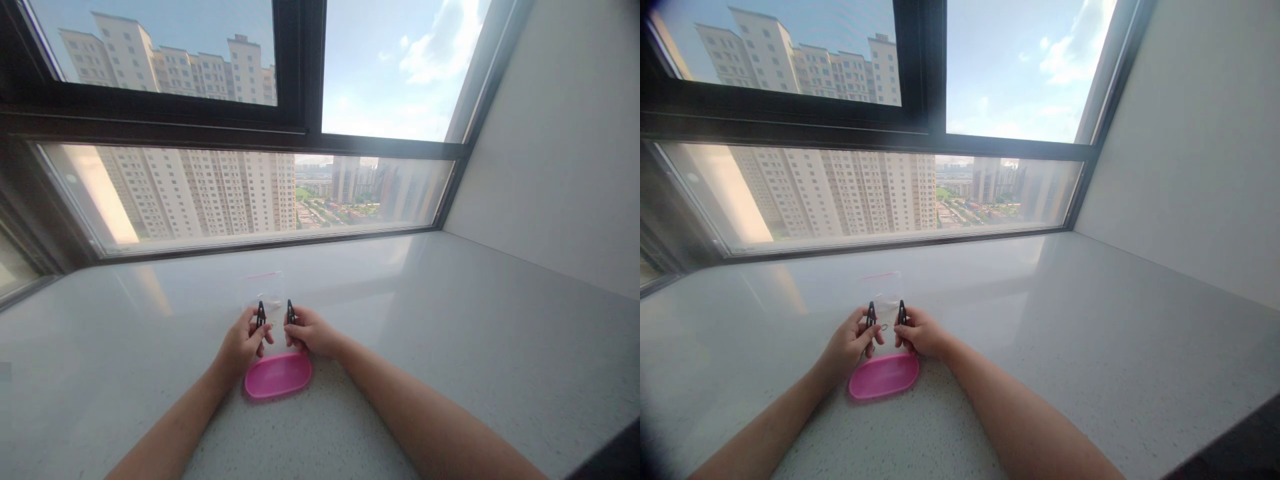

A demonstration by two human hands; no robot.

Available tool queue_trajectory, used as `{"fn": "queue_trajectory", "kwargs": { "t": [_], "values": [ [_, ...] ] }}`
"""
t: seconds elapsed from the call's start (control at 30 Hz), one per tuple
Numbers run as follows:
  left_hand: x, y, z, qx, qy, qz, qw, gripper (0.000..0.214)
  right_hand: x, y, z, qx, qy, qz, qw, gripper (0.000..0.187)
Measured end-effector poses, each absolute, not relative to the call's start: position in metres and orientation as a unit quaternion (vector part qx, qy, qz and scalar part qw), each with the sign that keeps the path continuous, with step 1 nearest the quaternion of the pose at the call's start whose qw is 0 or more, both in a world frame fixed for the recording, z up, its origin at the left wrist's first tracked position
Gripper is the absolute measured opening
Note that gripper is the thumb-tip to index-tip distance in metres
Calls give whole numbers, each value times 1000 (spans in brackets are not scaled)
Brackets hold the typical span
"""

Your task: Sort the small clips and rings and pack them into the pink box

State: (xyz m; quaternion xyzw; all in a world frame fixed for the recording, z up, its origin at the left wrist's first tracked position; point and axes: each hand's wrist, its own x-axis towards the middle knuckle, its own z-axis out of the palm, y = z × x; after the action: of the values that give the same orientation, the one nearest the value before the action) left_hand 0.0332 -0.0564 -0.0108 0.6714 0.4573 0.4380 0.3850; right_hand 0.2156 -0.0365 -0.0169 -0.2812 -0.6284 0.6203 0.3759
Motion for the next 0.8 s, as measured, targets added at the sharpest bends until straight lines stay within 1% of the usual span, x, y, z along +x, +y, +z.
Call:
{"fn": "queue_trajectory", "kwargs": {
  "t": [0.8],
  "values": [
    [33, -55, -14, 671, 455, 440, 386, 18, 215, -37, -17, -277, -627, 622, 379, 19]
  ]
}}
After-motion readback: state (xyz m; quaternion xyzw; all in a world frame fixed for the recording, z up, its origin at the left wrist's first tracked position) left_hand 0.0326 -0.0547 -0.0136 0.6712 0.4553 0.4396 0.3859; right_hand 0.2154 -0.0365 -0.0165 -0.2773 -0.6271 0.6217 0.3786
